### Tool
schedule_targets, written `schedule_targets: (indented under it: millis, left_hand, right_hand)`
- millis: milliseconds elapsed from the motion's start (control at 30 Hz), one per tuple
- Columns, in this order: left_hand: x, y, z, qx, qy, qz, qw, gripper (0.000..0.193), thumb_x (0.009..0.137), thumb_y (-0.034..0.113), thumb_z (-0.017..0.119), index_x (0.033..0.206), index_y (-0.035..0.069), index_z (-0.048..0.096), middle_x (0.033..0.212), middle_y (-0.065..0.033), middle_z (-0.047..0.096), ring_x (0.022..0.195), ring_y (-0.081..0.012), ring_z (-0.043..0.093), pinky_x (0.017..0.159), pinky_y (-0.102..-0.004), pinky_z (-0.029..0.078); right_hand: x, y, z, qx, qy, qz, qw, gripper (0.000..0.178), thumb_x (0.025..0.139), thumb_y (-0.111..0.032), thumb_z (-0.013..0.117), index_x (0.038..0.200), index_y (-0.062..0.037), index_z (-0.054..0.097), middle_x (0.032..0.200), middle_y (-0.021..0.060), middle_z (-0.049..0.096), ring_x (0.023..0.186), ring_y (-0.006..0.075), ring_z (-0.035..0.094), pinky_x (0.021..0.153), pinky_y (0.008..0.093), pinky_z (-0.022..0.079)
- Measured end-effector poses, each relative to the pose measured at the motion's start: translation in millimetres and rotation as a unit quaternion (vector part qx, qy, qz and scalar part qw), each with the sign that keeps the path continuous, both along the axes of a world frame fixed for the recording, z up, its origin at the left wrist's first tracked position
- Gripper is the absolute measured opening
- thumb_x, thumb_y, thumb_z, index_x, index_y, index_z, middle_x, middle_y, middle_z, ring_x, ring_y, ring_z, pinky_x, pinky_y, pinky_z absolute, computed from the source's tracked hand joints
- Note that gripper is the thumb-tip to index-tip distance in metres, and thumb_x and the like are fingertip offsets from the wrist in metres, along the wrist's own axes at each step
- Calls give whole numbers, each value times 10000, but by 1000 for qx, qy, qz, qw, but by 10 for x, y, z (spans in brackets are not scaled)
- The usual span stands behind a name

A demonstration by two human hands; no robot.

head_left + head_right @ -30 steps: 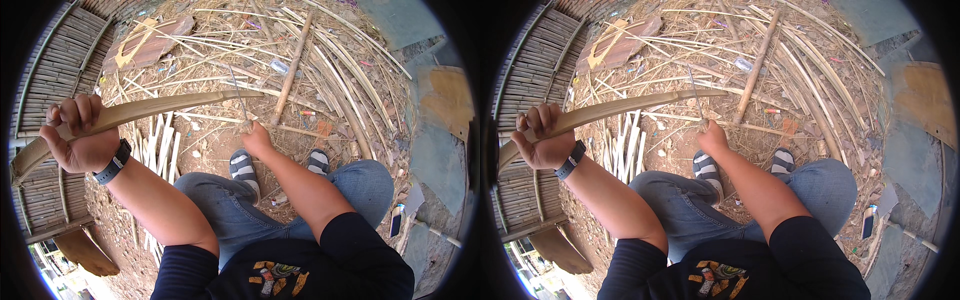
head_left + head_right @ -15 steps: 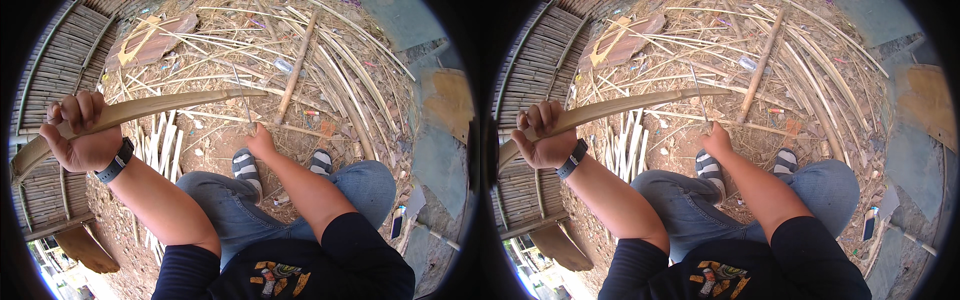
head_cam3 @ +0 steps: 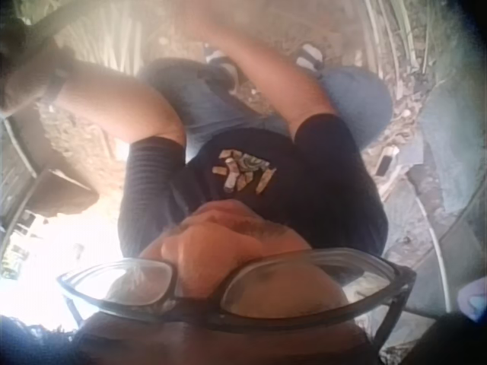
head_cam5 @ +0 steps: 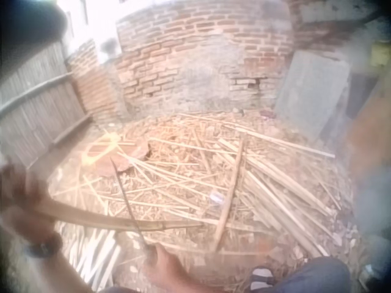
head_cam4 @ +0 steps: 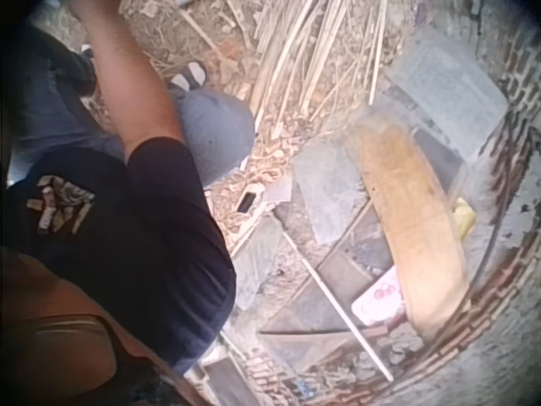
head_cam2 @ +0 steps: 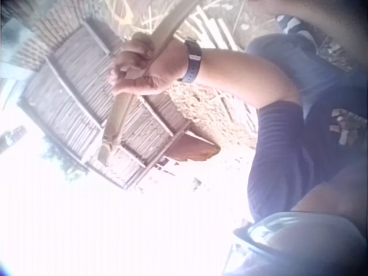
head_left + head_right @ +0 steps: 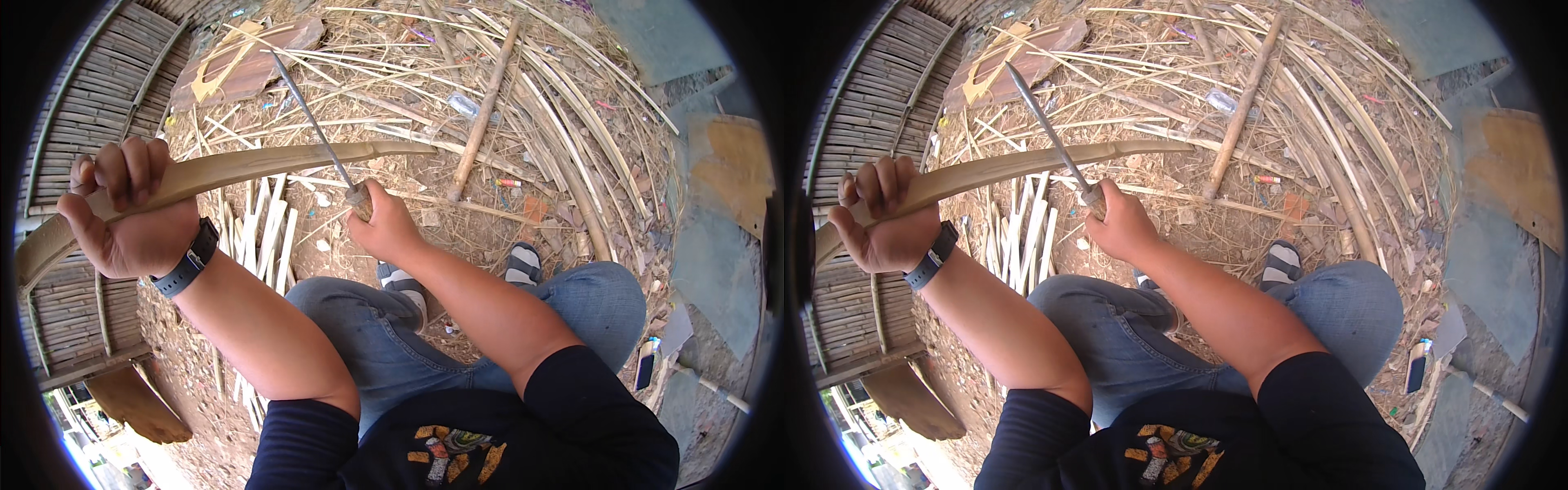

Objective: The person sits on the ground and uses a machete to split long bamboo poles into thin strips. They hold the bamboo with one hand and strike it with the machete to separate the layers, then set the finished strips aside.

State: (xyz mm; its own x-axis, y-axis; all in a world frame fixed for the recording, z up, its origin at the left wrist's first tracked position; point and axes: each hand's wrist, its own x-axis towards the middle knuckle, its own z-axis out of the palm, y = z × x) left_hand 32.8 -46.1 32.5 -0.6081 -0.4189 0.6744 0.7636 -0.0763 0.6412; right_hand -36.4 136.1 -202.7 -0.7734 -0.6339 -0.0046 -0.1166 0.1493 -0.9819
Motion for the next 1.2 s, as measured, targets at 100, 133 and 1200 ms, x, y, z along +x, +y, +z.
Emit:
schedule_targets:
  millis: [100,133,1200]
  left_hand:
    - [-2,-5,17,-2,3,3,1000,298,948,432,632,948,135,663,642,41,398,578,-109,335,570,-273,255]
    - [-8,-12,18,-8,4,-1,1000,300,950,434,630,954,136,664,645,41,402,579,-109,336,573,-273,257]
    - [254,240,384,-27,18,-4,999,244,894,318,642,940,86,583,676,22,395,590,-123,332,590,-301,257]
  right_hand:
    - [-58,176,-487,65,-7,-55,996,387,836,-184,675,1158,-2,562,857,268,686,826,454,689,746,511,531]
    - [-92,277,-768,109,-11,-69,992,393,832,-187,675,1155,7,563,888,277,689,862,454,689,769,509,533]
    - [-79,298,-1172,180,-106,-169,963,422,794,-199,694,1120,54,604,1025,289,691,980,451,674,880,476,522]
